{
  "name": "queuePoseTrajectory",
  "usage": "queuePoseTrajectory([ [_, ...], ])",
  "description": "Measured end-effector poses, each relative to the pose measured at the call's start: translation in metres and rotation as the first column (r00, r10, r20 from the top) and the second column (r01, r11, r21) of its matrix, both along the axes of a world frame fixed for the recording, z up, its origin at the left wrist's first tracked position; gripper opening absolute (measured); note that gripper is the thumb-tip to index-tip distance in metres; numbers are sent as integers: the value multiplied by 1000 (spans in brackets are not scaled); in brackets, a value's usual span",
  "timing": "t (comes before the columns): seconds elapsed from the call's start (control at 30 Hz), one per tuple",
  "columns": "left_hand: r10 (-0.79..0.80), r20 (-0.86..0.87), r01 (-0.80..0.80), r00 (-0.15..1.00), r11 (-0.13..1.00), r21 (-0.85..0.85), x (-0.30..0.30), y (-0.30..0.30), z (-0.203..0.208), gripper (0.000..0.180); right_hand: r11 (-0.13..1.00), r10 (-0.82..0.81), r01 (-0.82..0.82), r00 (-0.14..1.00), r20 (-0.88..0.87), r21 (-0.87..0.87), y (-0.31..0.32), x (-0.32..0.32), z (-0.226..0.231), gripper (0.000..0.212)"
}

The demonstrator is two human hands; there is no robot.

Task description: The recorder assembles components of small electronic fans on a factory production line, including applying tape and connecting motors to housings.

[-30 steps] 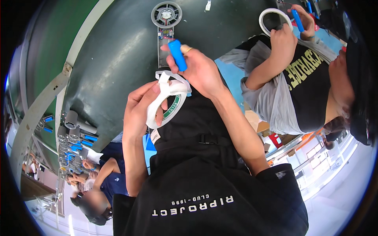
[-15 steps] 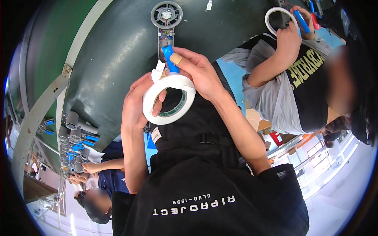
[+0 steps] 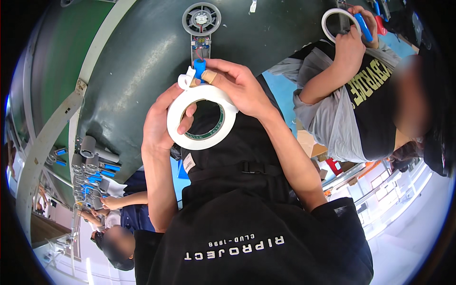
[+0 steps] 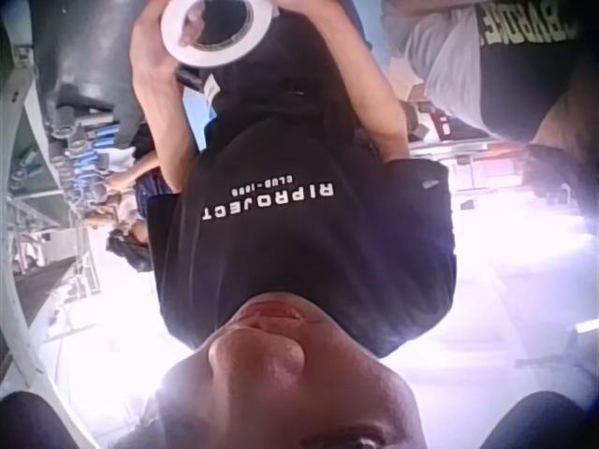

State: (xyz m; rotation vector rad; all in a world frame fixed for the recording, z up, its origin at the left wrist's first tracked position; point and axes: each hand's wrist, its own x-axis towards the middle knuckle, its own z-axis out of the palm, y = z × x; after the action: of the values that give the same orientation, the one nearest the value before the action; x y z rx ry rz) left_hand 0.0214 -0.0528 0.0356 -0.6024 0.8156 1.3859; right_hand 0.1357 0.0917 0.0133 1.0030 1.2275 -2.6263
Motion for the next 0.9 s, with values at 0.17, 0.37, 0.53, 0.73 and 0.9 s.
queuePoseTrajectory([
  [0.17, -9, 18, 8, 1000, 1000, 11, 0, 1, -3, 31, 999, 32, -32, 999, 18, 12, 1, 1, -2, 30],
  [0.37, -17, 16, 16, 1000, 999, 28, 0, 1, -7, 31, 999, 42, -43, 999, 20, 20, 3, 1, -2, 30],
  [0.53, -13, 26, 13, 1000, 1000, 18, -2, 3, -7, 31, 997, 37, -37, 999, 12, 73, 3, 1, -4, 32],
  [0.73, -29, 63, 30, 998, 1000, -9, -5, 5, -7, 31, 995, 85, -86, 996, 16, 57, 5, 1, -6, 34],
  [0.9, -82, 33, 85, 996, 991, -104, -4, 8, -7, 27, 989, 85, -88, 996, 30, 121, 1, 2, -8, 33],
])
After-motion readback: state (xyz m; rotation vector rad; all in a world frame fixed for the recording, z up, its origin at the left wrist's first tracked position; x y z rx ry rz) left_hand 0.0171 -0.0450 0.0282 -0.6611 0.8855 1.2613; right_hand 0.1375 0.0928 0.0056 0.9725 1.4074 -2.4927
